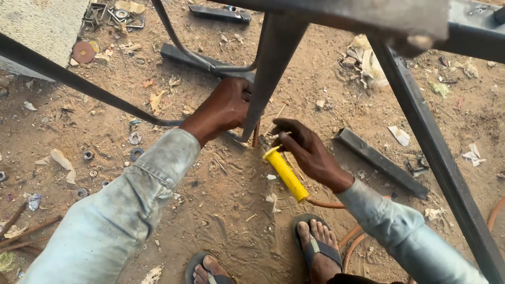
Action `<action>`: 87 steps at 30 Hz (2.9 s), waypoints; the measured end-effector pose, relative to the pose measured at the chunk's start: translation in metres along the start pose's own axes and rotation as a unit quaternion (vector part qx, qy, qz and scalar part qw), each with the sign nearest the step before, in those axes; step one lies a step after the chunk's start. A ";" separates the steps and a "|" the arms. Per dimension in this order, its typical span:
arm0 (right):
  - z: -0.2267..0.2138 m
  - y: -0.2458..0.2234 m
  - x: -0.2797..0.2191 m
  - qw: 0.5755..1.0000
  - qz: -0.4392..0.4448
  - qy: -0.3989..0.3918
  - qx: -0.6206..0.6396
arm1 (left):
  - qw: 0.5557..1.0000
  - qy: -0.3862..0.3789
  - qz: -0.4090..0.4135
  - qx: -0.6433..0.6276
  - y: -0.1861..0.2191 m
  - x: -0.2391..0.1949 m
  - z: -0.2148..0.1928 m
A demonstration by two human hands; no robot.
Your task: The recorder measures metal components and welds a joint on a structural frame.
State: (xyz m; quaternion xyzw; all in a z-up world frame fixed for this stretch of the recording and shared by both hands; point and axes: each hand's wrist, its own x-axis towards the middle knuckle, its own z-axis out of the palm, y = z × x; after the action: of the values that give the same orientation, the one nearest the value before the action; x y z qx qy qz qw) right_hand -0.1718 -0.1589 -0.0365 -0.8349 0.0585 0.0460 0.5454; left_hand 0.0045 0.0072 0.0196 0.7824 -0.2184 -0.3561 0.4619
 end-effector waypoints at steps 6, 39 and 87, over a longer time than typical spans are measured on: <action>-0.006 -0.036 0.036 0.975 0.054 -0.038 0.214 | 0.998 -0.020 -0.034 0.039 0.015 -0.038 -0.006; 0.006 -0.034 0.055 0.967 0.088 0.019 0.239 | 0.962 0.049 0.178 0.200 0.017 -0.094 -0.005; -0.045 0.008 -0.007 0.987 0.057 0.031 0.146 | 0.771 0.394 -0.478 0.151 -0.388 -0.447 0.024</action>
State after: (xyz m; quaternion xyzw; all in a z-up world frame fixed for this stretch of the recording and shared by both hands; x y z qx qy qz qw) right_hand -0.1799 -0.2034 -0.0249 -0.7428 0.1287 0.0421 0.6556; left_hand -0.2996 0.4785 -0.1696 0.9173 0.3336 -0.1540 0.1536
